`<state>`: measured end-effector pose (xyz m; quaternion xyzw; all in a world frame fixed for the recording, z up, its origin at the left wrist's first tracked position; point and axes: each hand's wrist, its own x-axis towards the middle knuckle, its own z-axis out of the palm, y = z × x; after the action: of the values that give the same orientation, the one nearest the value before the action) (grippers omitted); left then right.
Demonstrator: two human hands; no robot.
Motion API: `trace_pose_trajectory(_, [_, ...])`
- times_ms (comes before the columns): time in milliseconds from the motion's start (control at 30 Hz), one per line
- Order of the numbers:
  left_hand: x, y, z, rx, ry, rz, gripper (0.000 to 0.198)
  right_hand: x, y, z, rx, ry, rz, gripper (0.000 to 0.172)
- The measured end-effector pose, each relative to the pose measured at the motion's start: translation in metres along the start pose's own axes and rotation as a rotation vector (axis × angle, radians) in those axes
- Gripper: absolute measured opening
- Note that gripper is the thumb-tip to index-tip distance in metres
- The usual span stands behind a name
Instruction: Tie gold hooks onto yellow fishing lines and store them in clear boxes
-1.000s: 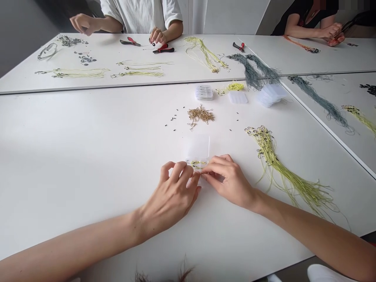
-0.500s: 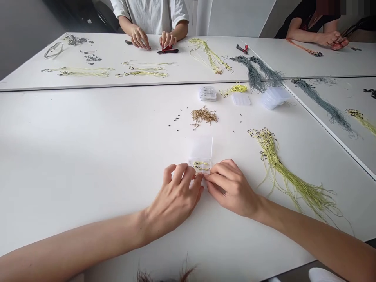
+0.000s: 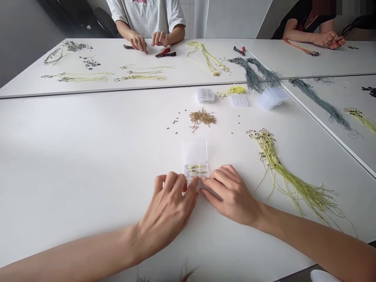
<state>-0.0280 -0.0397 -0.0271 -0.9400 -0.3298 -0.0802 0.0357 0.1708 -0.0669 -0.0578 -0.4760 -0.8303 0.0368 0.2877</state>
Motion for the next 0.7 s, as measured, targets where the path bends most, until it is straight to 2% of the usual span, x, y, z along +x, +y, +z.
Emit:
trace_pose_trajectory(133, [-0.002,-0.004,0.003,0.037,-0.031,0.040,0.040,0.000,0.000,0.001,0.017,0.011,0.004,0.012])
trace_pose_trajectory(333, [0.001,-0.011,0.005,-0.005,-0.025,0.074,0.041,0.000,-0.001,0.001,0.034,-0.029,0.040,0.012])
trace_pose_trajectory(433, [0.004,-0.014,0.006,-0.016,-0.008,0.073,0.039,0.002,0.000,0.000,0.098,-0.022,0.082,0.012])
trace_pose_trajectory(567, [0.007,-0.017,0.007,-0.041,0.014,0.056,0.033,0.004,0.003,-0.002,0.190,0.034,0.114,0.023])
trace_pose_trajectory(700, [0.008,-0.017,0.007,-0.067,0.038,0.056,0.030,0.003,0.004,-0.002,0.171,0.036,0.101,0.023])
